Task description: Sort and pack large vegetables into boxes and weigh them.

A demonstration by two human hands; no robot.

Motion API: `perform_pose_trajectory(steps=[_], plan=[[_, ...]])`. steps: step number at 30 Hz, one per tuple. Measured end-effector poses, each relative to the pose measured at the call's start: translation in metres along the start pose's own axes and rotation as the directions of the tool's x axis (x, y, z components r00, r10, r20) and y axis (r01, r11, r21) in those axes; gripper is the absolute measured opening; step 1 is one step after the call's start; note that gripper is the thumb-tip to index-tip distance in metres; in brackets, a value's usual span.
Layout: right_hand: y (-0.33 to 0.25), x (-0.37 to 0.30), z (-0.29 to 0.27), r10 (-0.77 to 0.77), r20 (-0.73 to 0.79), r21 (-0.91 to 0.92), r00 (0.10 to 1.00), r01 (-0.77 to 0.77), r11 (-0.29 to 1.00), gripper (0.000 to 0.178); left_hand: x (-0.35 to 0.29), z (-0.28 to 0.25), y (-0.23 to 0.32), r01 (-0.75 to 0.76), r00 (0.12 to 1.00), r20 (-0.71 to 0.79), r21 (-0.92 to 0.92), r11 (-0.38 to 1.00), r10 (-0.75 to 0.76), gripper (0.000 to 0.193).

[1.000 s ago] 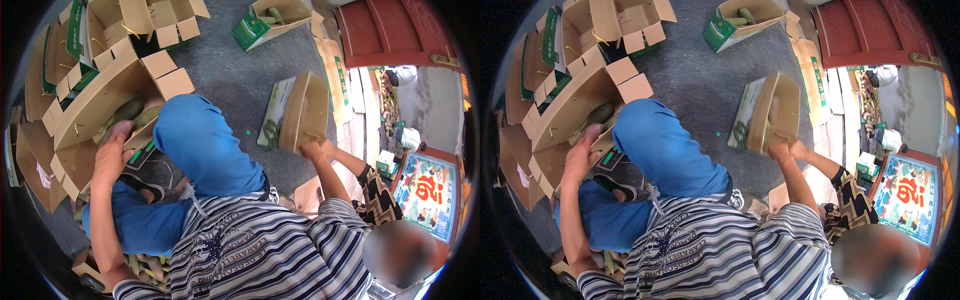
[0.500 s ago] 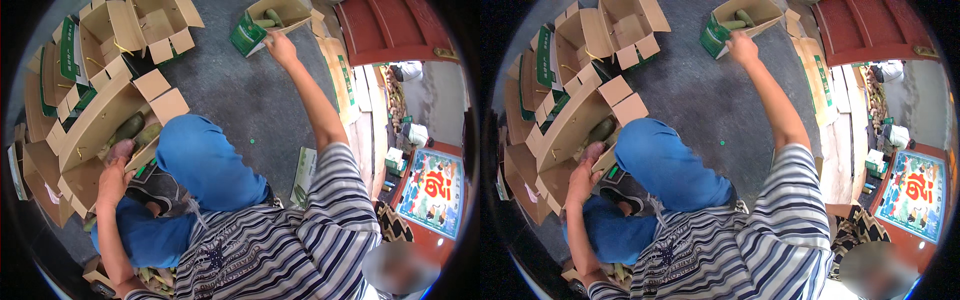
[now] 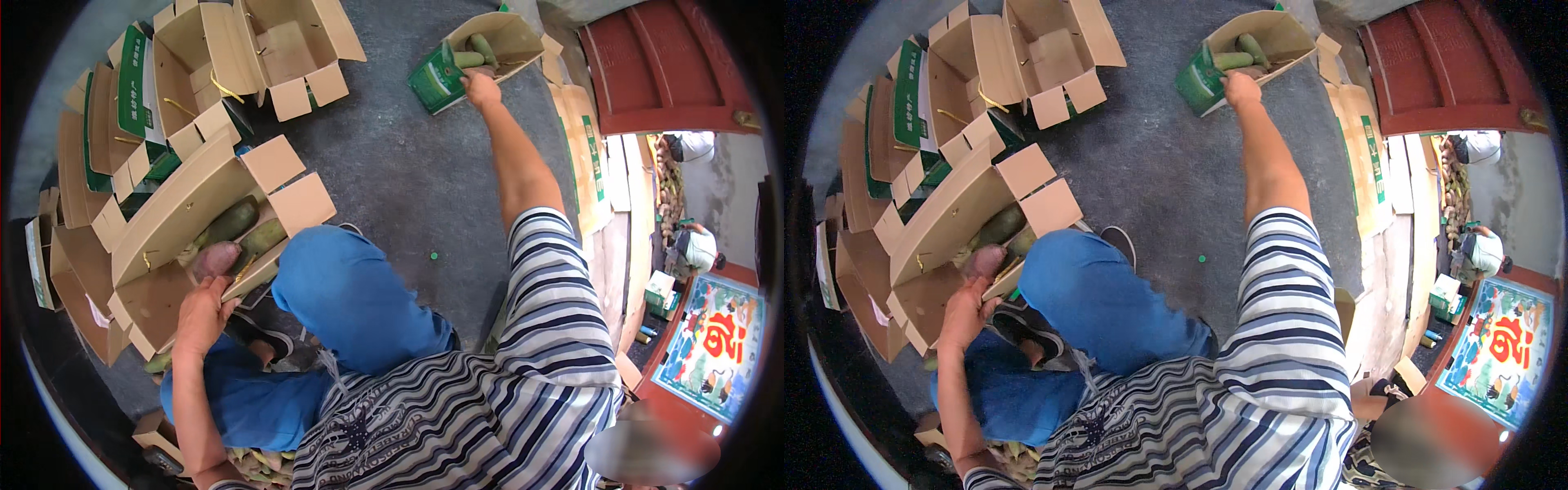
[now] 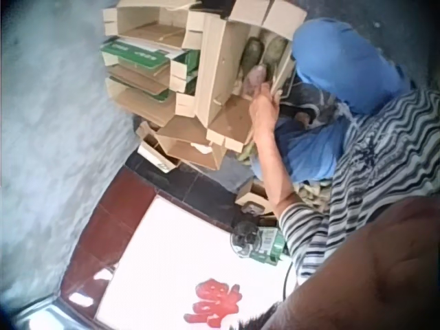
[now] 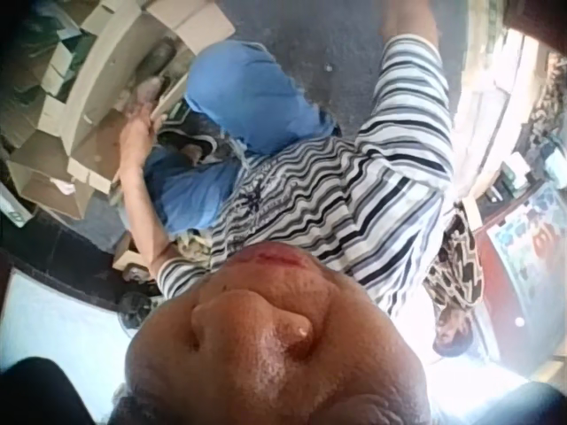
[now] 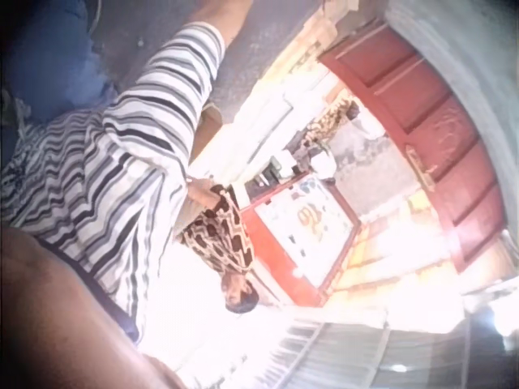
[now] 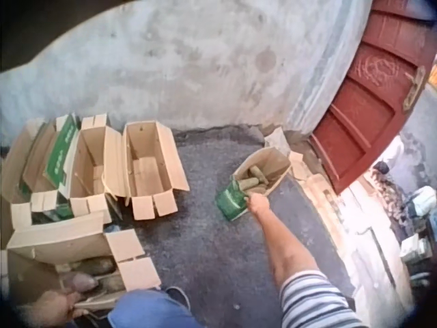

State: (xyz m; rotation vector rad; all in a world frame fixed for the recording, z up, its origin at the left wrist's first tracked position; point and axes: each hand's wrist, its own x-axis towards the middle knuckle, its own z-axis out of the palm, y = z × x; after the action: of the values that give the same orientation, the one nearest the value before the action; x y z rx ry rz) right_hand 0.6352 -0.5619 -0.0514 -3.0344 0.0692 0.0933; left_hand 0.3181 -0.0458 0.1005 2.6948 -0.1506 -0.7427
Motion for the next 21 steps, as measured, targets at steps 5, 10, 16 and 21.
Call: perform_pose_trajectory(steps=[5, 10, 16, 21], plan=[[0.044, -0.038, -0.013, -0.093, 0.053, -0.046, 0.994, 0.095, 0.994, 0.026, -0.004, 0.002, -0.004, 0.004, 1.0, -0.011, -0.011, 1.0, -0.004, 0.032], [0.118, -0.136, -0.023, -0.146, 0.153, -0.152, 0.977, 0.169, 0.974, 0.018, -0.005, 0.002, -0.002, -0.001, 1.0, -0.007, 0.002, 1.0, 0.001, 0.031], [0.139, -0.303, -0.014, -0.155, -0.018, -0.04, 0.988, 0.154, 0.987, 0.009, -0.003, -0.001, -0.002, -0.007, 1.0, 0.001, 0.0, 1.0, 0.007, 0.031], [0.122, -0.44, -0.006, 0.071, -0.007, -0.017, 0.997, -0.071, 0.997, 0.008, -0.002, -0.001, 0.0, -0.009, 1.0, 0.007, 0.024, 1.0, 0.009, 0.031]])
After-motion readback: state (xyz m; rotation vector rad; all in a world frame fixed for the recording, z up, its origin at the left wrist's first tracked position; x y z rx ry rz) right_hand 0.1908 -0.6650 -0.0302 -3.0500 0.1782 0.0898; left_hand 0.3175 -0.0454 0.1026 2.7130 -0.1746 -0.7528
